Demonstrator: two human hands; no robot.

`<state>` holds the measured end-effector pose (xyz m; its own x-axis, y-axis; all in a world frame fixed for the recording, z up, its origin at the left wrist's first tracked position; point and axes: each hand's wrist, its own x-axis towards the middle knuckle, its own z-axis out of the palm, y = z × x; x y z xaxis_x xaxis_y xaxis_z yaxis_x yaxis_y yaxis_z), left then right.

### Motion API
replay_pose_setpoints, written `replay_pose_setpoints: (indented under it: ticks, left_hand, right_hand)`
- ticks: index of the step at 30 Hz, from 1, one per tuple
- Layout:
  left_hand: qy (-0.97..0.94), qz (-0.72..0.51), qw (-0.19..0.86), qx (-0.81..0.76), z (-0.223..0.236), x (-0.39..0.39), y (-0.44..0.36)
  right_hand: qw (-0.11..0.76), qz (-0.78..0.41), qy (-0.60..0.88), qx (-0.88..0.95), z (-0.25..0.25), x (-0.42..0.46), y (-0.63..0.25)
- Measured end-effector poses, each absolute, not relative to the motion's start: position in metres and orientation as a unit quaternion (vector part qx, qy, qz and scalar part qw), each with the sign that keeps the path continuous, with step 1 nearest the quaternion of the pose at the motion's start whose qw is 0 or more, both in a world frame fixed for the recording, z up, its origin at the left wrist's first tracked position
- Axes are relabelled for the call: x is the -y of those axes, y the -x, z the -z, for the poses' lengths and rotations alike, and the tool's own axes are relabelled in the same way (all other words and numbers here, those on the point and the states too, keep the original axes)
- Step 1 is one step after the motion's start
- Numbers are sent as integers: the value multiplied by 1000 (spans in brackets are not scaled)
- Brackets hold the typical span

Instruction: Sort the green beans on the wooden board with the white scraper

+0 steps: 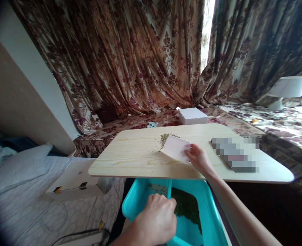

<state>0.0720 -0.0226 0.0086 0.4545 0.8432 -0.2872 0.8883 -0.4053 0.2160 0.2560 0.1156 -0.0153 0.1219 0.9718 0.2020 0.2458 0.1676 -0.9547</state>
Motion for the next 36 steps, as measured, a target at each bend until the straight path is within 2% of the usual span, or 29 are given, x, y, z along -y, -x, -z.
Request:
replay_pose_setpoints:
  ticks: [12,24,26,31,36]
  left_hand:
    - [-836,63,162,-520,-9,20,-68]
    - [-835,69,148,-526,-8,19,-65]
    - [-833,70,149,-528,-7,20,-64]
    - [-833,66,160,-526,-6,19,-62]
    - [-833,68,169,-523,-5,19,-65]
  right_hand:
    - [486,-408,513,579,18,-111,-239]
    - [403,-505,401,650,13,-67,-208]
    - [423,-483,415,645,10,-67,-216]
    - [544,-377,519,540,7,-82,-268]
    - [566,-330,588,474,13,-95,-299]
